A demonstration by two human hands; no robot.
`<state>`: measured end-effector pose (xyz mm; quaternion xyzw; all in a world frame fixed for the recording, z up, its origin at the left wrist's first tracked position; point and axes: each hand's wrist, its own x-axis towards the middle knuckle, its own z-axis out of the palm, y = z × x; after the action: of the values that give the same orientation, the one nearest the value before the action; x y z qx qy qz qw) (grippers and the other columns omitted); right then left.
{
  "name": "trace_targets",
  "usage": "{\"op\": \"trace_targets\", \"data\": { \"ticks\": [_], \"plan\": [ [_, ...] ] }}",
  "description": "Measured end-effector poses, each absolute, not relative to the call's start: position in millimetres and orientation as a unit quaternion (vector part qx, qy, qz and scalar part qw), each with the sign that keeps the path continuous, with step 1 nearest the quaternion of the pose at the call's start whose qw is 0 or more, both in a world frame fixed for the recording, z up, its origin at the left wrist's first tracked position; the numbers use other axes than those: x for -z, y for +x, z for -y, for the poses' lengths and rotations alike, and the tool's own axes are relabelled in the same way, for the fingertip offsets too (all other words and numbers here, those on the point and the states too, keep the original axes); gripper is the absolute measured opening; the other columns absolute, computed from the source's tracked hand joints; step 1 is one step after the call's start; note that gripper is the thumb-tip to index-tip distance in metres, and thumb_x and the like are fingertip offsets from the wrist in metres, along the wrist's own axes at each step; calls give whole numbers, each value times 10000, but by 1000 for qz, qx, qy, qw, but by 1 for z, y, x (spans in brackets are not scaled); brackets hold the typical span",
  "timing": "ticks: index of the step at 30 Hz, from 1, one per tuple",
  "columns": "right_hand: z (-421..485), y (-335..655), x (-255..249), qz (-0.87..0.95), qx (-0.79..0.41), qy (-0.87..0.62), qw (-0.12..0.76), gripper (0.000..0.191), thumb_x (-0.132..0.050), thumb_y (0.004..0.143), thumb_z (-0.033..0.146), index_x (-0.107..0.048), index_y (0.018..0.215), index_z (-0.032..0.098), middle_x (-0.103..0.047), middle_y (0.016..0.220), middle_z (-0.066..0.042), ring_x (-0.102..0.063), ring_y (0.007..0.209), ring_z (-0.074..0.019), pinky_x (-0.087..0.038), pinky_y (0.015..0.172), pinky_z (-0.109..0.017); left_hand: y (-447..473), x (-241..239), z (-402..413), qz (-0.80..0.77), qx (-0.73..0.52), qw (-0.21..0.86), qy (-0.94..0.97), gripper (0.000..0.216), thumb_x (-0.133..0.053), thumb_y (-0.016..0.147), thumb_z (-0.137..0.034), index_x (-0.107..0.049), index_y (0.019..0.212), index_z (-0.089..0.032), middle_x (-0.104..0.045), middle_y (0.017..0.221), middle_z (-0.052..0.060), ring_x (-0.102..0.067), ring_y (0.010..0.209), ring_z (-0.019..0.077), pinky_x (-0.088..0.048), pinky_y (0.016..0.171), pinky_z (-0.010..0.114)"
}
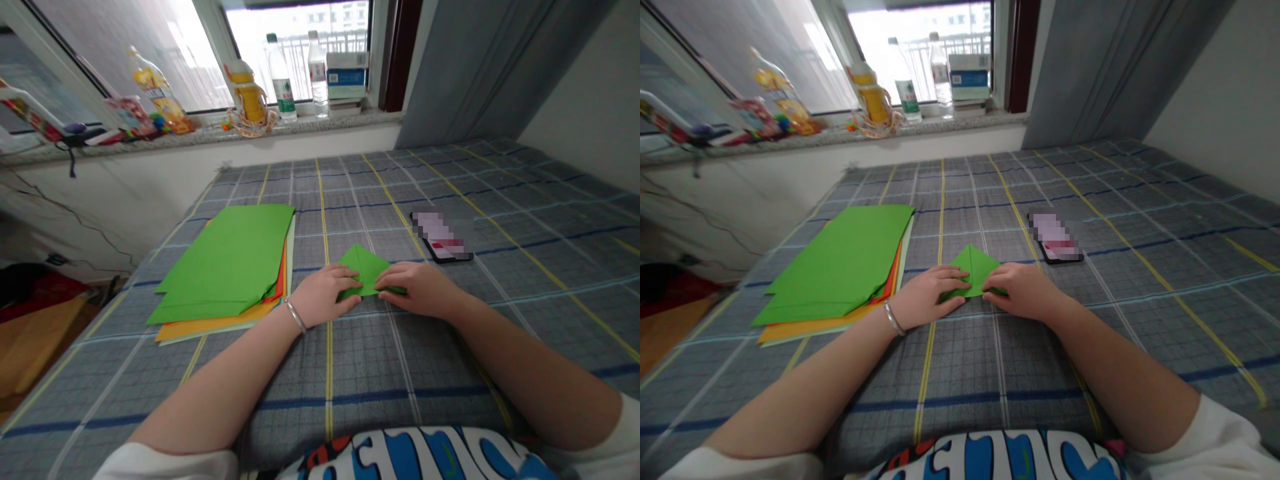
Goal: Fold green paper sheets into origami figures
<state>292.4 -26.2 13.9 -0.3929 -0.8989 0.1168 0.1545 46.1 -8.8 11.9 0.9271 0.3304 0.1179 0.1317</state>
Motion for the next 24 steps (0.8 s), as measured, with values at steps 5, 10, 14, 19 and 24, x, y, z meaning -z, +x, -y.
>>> {"op": "trace_targets", "data": {
  "ticks": [5, 10, 14, 19, 24],
  "plan": [
    [27, 290, -15, 885, -131, -416, 166, 177, -623, 857, 336, -733, 956, 238, -739, 985, -26, -666, 930, -198, -497, 839, -317, 46, -6, 5, -335, -157, 181, 911, 286, -626, 863, -333, -713, 1083, -172, -651, 1236, 113, -588, 1166, 223, -427, 1069, 397],
    [28, 288, -15, 874, -143, -436, 159, 189, -656, 827, 339, -731, 972, 243, -739, 1009, -24, -656, 968, -210, -493, 873, -337, 45, 0, 3, -343, -174, 219, 896, 245, -616, 852, -270, -713, 1052, -165, -648, 1237, 113, -567, 1189, 225, -415, 1080, 403],
    [28, 288, -15, 874, -146, -438, 154, 211, -643, 842, 354, -726, 1004, 249, -733, 1036, -21, -647, 995, -213, -485, 893, -341, 45, -1, 1, -349, -176, 241, 889, 270, -570, 835, -178, -686, 1078, -149, -652, 1234, 106, -549, 1216, 219, -388, 1108, 407],
    [27, 289, -13, 872, -155, -437, 158, 196, -611, 873, 377, -741, 954, 255, -736, 1016, -9, -651, 962, -198, -484, 872, -321, 45, -1, 1, -332, -170, 236, 897, 280, -574, 809, -163, -683, 1066, -146, -630, 1258, 121, -535, 1228, 229, -387, 1110, 419],
    [26, 288, -10, 880, -130, -429, 158, 177, -594, 891, 349, -745, 901, 256, -743, 990, -12, -665, 914, -187, -481, 812, -294, 45, -4, 2, -328, -164, 224, 903, 288, -585, 796, -155, -676, 1069, -146, -622, 1261, 127, -540, 1223, 224, -400, 1102, 403]
  ]
}}
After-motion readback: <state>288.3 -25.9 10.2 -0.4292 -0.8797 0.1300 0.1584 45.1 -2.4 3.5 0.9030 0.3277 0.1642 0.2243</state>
